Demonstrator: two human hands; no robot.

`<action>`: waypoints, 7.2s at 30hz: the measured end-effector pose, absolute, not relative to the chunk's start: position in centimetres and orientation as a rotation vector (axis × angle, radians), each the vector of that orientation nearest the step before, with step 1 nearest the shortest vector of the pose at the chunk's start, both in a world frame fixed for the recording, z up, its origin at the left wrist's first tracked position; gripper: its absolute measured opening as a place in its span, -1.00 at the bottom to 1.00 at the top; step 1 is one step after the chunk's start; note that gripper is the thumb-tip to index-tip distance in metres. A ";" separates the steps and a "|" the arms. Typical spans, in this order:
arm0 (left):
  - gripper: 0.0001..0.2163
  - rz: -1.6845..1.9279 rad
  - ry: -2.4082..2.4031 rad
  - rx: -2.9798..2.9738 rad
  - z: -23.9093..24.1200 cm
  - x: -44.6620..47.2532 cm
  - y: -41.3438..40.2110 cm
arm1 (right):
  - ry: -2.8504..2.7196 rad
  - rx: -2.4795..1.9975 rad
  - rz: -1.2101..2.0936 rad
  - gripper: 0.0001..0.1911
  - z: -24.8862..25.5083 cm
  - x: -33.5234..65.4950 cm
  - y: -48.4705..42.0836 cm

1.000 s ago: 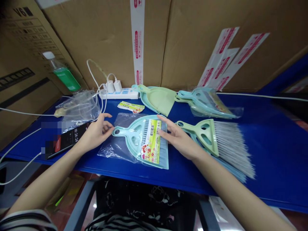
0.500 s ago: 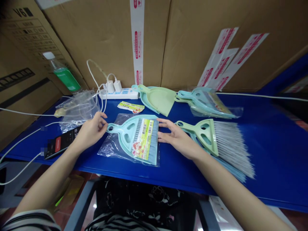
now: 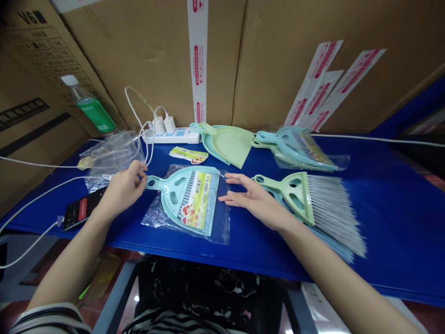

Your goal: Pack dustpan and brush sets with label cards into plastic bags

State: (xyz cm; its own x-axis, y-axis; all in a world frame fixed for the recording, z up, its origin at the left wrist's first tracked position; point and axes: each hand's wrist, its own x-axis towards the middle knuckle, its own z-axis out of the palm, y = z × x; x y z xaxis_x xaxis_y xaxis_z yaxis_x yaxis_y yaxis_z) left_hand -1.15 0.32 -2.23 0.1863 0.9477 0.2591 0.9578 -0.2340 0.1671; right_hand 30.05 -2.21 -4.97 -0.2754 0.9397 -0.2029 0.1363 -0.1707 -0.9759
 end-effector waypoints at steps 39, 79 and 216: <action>-0.59 -0.300 -1.002 -3.251 -1.8 -0.3 -0.8 | -1.663 -1.256 1.353 -0.39 -4.9 30.6 -2.1; -0.67 -0.380 -0.944 -2.942 -2.5 -0.4 -0.2 | -2.493 -1.540 0.359 -0.75 -2.8 30.0 -0.5; -0.86 -0.752 -1.136 -2.925 -4.0 1.6 -0.5 | -2.669 -0.899 -0.048 -0.55 -4.2 28.0 -2.0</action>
State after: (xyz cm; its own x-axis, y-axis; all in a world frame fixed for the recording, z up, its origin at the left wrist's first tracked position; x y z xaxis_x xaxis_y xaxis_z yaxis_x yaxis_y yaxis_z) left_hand 1.59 -0.52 -4.04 0.6442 0.6570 0.3916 0.6172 -0.7490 0.2411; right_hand 28.03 -1.98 -4.23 -0.7493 0.5835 0.3133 0.5944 0.8011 -0.0705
